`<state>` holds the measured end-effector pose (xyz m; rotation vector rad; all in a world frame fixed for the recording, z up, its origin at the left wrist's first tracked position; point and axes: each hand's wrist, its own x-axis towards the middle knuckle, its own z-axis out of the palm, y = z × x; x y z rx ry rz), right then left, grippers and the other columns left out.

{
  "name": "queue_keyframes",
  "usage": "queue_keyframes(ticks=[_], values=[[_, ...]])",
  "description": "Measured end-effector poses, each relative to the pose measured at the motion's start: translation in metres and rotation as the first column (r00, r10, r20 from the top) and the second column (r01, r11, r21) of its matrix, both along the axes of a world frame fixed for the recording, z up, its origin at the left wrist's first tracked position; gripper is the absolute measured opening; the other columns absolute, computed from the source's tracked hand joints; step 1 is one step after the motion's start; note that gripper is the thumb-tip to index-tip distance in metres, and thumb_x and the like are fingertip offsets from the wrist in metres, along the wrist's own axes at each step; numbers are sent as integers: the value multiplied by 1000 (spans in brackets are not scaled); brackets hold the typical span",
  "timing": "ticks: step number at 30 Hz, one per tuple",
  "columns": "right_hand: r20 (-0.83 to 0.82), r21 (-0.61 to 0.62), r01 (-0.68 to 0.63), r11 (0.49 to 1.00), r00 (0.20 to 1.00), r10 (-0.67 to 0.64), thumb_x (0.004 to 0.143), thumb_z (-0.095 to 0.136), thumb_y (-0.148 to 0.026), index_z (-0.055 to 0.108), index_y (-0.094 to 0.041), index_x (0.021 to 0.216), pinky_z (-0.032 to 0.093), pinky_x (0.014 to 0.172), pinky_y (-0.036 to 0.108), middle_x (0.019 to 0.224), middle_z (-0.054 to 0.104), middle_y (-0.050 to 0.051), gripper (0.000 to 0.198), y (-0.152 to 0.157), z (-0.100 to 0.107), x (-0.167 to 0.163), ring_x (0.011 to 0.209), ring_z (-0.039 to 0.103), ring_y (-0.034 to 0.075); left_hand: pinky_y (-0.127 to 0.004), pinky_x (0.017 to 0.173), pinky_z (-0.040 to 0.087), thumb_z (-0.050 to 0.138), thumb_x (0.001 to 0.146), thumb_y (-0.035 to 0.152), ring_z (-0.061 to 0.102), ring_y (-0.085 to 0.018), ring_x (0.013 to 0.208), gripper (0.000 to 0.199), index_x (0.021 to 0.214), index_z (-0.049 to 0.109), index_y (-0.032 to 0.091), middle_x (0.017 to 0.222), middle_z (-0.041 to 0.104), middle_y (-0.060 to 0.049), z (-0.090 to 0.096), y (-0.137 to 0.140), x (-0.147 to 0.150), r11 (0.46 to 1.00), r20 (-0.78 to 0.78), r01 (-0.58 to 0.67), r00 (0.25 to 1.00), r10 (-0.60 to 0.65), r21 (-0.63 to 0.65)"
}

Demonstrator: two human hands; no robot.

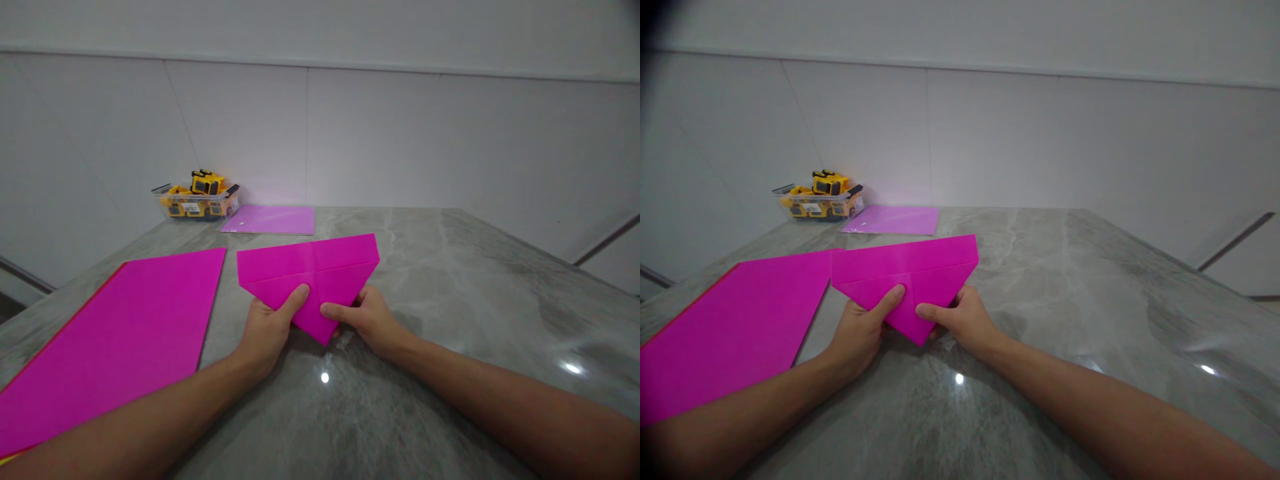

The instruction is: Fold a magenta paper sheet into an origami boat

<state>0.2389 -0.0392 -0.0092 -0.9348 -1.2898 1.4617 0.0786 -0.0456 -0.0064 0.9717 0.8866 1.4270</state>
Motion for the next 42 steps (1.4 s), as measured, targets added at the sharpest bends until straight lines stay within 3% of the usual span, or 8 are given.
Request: queue_keyframes(ticks=[9,16,22,30,34,38,40,42], values=[[32,-10,28,1000,999,-28,64,81,-38,64,-13,71,40,37,19,56,62,-1,31,7,-4,5,38,50,7,-27,62,55,69,83,40,68,-18,70,26,87,69,15,77,74,-3,-5,6,-4,994,-11,-104,994,105,34],[53,-48,-55,997,997,57,62,82,-40,67,-13,75,50,44,23,61,66,1,33,6,-3,4,44,56,10,-30,65,57,69,81,46,70,-21,75,33,83,67,14,76,73,-5,0,5,1,999,93,-52,994,52,-6],[136,-7,46,999,990,-45,63,80,-39,61,-15,57,34,31,18,47,57,-2,31,8,0,6,32,45,7,-36,72,58,71,78,46,71,-23,80,32,78,64,16,72,73,-4,6,8,-2,998,227,-62,971,67,-30],[196,54,189,980,961,-196,64,80,-32,60,-18,56,25,29,21,43,52,-4,26,9,1,12,29,36,6,-32,65,58,71,76,53,63,-17,57,42,56,62,17,47,55,2,1,-7,-4,981,-70,-145,985,154,127],[165,26,59,998,984,-62,65,79,-40,61,-16,60,31,32,21,49,57,-1,31,6,0,11,32,43,7,-32,67,57,74,75,44,66,-19,67,32,84,69,14,69,68,-2,4,-2,-5,988,-110,-122,985,132,98],[178,15,-72,997,982,68,68,75,-47,60,-16,61,35,35,22,50,59,0,35,6,-2,10,35,47,9,-27,73,55,79,71,32,66,-17,82,54,119,57,20,97,69,-4,5,13,-13,930,-166,-335,919,358,151],[119,66,-53,996,992,45,69,75,-46,62,-17,70,45,45,25,58,63,1,32,10,-4,12,46,56,14,-25,67,55,79,71,31,66,-16,77,59,123,54,22,96,68,-3,4,16,-15,914,-158,-387,902,402,118],[17,133,45,990,999,-48,68,76,-43,63,-19,87,51,59,29,73,68,2,33,18,-6,17,62,63,17,-25,62,55,77,72,32,66,-15,69,53,119,56,19,91,68,-3,4,17,-15,949,-99,-308,945,313,58]])
